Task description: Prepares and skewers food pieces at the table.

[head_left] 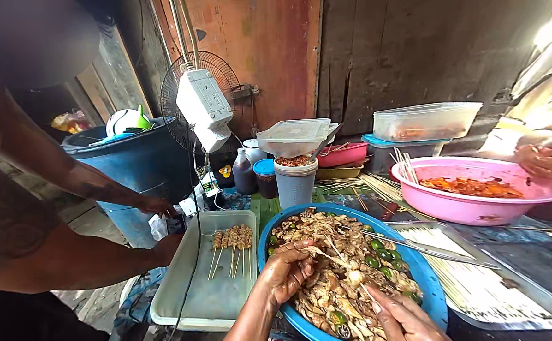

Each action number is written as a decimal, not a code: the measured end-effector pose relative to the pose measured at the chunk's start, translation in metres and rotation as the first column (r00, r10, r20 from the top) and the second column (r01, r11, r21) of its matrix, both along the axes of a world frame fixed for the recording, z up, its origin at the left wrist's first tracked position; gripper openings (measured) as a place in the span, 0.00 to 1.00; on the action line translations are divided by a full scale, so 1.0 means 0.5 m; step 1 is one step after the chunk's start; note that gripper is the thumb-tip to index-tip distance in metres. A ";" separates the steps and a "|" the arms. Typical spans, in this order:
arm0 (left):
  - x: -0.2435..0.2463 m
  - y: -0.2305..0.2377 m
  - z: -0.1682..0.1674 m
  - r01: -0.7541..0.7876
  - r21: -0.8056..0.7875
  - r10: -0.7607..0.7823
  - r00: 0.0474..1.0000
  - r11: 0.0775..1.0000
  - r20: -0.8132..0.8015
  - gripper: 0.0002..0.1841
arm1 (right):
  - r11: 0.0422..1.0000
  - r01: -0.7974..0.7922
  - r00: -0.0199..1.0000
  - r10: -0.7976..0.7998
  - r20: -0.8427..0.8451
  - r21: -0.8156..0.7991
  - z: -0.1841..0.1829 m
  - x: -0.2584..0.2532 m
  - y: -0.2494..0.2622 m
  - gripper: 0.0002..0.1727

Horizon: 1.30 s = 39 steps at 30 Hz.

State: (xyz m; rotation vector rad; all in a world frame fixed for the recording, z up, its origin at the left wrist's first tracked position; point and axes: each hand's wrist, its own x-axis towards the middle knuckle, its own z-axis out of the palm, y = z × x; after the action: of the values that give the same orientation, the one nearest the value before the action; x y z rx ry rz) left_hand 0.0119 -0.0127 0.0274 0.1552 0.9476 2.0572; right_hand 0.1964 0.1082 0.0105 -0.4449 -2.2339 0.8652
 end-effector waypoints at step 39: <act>0.020 0.016 -0.035 -0.593 -0.057 0.059 0.175 0.803 -0.983 0.15 | 0.998 0.027 0.999 -0.030 0.040 0.058 0.000 -0.022 -0.078 0.19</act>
State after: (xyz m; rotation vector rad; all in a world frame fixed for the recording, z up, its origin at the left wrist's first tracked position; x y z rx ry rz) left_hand 0.0217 -0.0047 0.0098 1.2081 2.4219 1.9159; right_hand 0.1854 0.0691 0.0106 -0.4697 -2.2779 0.7811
